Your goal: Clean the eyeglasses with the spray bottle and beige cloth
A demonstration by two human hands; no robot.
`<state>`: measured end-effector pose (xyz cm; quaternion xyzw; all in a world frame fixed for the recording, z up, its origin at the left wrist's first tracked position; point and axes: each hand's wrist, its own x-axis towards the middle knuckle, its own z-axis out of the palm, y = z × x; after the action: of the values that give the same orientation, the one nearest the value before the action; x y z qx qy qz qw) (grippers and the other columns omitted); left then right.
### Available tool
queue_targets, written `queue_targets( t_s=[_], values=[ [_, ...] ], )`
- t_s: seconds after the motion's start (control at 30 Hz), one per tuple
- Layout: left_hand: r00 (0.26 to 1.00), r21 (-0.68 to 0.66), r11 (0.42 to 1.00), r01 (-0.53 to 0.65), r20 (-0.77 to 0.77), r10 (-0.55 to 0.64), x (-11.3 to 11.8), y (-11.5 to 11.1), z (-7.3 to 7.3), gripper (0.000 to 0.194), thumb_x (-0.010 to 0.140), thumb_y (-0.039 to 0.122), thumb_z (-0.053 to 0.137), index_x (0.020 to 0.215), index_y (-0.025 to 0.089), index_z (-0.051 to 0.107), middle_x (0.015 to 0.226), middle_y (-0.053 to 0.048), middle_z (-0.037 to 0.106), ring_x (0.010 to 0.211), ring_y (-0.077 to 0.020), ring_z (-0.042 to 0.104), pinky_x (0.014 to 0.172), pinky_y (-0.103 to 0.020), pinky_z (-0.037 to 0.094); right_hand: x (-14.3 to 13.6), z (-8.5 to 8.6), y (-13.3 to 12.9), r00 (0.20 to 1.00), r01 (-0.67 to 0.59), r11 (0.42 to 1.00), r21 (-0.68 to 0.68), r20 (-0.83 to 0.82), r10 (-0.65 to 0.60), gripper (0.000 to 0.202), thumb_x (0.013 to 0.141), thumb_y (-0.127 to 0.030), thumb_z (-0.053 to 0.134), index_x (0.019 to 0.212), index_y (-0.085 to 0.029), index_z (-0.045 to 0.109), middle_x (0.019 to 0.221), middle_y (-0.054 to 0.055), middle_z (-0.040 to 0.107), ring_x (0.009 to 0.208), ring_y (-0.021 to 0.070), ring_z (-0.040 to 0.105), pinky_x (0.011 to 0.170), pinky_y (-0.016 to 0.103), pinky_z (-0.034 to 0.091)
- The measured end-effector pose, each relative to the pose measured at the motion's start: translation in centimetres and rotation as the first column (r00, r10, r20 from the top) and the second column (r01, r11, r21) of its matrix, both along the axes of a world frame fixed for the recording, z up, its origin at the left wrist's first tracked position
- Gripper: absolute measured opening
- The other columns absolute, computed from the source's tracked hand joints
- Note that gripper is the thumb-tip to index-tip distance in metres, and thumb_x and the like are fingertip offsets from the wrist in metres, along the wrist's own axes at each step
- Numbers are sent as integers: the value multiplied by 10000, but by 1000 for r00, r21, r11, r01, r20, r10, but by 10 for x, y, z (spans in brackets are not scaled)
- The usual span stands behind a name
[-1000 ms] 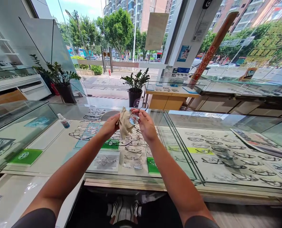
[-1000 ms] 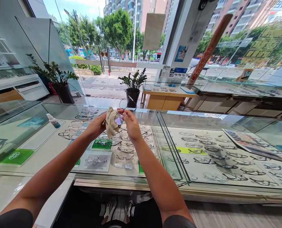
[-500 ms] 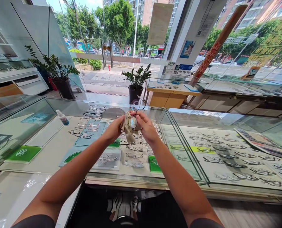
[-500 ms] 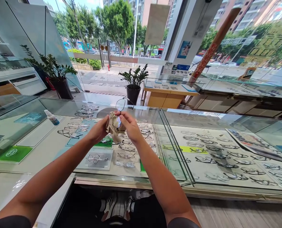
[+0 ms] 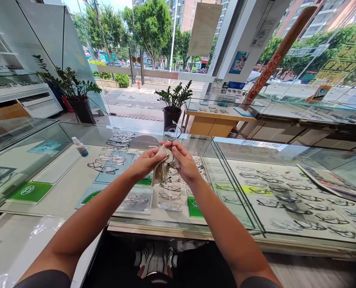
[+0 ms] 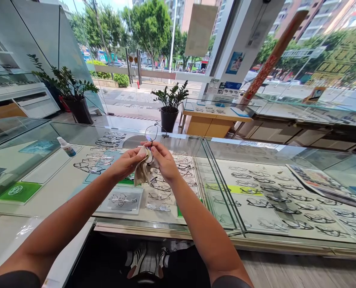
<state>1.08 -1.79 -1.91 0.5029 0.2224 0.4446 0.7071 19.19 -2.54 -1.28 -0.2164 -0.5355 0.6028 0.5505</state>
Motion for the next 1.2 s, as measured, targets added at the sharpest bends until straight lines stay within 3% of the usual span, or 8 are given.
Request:
queue_targets(
  t_s=[0.17,0.37,0.53,0.73,0.9,1.13,1.2],
  values=[
    [1000,-43,999,27,9,-26,-1,0,-1,590,768,407,1037,1224,138,777,1002,-81,808,852,-151,734,806,-229,552,0,-2,1,1000,-17,1000,20,27,16,358,911,-611,851,1090,-308,787,1368,42,815,1177,227,748,1021,362,601],
    [997,-59,996,64,-34,-66,-3,0,-1,483,733,414,1053,993,97,798,856,-55,755,724,-126,679,700,-217,496,-1,-3,0,999,-44,999,23,24,43,338,925,-593,846,1090,-305,783,1357,42,821,1227,241,746,1097,388,572],
    [994,-98,990,98,-33,-101,-6,0,2,475,692,385,1076,963,101,809,855,-57,749,733,-135,672,720,-242,508,0,-1,-1,997,-70,998,6,23,70,355,905,-600,861,1063,-296,770,1324,48,827,1236,254,744,1127,414,567],
    [992,-44,998,-54,-117,49,-5,-2,1,495,655,370,1084,963,105,802,894,-60,764,803,-163,687,765,-266,513,-1,-3,-2,997,-74,996,56,27,72,259,942,-538,855,1062,-315,805,1299,23,831,1290,231,728,1204,406,525],
    [988,-52,992,-119,-110,113,1,-4,-1,589,537,391,1125,909,103,771,820,-38,739,717,-135,649,687,-243,485,-2,-4,-2,997,-68,997,41,34,66,293,922,-567,866,1054,-313,804,1305,31,831,1307,246,726,1197,428,539],
    [991,-1,1000,16,-134,-16,-3,-5,6,603,763,658,974,886,108,759,769,-52,723,632,-118,625,604,-224,458,3,1,0,998,-39,997,71,45,36,329,907,-589,867,1052,-302,793,1271,40,839,1239,248,745,1149,420,565],
    [989,20,998,53,-138,-50,-5,-5,8,581,789,647,962,867,109,756,748,-54,718,613,-115,616,592,-223,453,3,1,0,998,-41,997,62,44,38,337,903,-594,869,1050,-301,791,1259,39,844,1197,245,758,1135,419,573]
  ],
)
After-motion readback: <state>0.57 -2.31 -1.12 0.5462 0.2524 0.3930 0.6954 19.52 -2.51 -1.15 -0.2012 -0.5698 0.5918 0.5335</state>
